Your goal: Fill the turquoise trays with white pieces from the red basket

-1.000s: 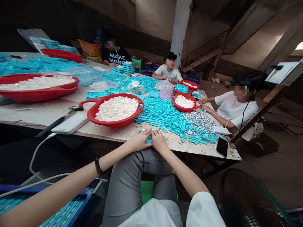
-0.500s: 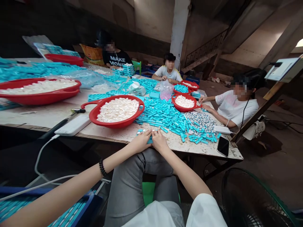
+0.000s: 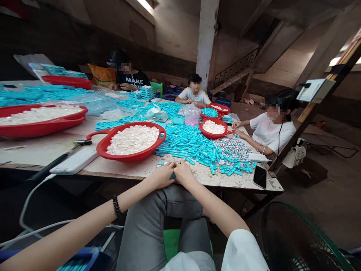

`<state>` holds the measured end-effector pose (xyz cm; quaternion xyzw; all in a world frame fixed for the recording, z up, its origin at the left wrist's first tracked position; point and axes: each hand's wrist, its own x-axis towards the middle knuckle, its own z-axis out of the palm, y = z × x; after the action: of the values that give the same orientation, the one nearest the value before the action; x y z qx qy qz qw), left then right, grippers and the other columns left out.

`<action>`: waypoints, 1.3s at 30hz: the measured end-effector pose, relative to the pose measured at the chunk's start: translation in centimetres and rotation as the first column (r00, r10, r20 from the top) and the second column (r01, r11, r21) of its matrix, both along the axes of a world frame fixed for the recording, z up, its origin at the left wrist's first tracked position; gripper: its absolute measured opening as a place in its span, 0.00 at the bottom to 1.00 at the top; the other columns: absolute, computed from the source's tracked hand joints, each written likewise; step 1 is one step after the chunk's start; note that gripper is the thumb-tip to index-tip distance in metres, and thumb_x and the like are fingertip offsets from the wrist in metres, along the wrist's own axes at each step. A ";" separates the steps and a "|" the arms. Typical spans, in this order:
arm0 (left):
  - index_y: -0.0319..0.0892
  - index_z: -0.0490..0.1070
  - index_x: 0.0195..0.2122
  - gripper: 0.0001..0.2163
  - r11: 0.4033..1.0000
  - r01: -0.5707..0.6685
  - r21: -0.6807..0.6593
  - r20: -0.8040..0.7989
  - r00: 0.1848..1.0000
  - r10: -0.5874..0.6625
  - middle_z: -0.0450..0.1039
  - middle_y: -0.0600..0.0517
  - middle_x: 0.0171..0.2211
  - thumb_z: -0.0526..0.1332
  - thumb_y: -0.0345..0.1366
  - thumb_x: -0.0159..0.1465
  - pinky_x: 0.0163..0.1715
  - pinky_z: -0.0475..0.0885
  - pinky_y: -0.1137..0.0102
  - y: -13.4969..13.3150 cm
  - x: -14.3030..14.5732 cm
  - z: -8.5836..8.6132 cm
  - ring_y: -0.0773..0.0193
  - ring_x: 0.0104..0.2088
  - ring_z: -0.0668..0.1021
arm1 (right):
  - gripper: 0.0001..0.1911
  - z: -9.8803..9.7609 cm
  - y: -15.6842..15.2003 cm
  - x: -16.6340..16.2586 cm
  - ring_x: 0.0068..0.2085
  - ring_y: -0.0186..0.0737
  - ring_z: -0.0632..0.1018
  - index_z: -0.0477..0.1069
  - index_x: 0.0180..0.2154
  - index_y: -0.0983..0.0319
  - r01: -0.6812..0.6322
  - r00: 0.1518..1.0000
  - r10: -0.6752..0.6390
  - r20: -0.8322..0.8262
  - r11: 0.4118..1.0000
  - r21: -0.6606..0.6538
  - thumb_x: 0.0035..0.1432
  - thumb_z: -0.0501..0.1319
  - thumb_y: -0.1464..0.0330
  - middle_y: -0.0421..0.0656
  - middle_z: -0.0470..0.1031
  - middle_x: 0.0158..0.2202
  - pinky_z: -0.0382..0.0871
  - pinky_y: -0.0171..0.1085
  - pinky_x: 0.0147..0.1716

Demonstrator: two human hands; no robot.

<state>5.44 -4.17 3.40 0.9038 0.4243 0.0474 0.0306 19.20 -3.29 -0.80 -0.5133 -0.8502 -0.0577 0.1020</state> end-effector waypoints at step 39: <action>0.45 0.63 0.23 0.13 0.919 0.129 -0.373 0.401 0.916 0.034 0.71 0.51 0.27 0.50 0.44 0.59 0.35 0.66 0.66 -0.7 -1.4 0.9 0.57 0.32 0.75 | 0.08 -1.5 -3.6 1.1 0.50 0.41 0.73 0.77 0.33 0.57 0.355 0.767 -0.273 -0.580 0.934 0.030 0.59 0.61 0.75 0.40 0.80 0.41 0.70 0.35 0.48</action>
<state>4.04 -4.87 4.25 0.8606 0.3873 0.1443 0.2976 20.33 -6.86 -2.25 -0.6337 -0.6768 0.0228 0.3740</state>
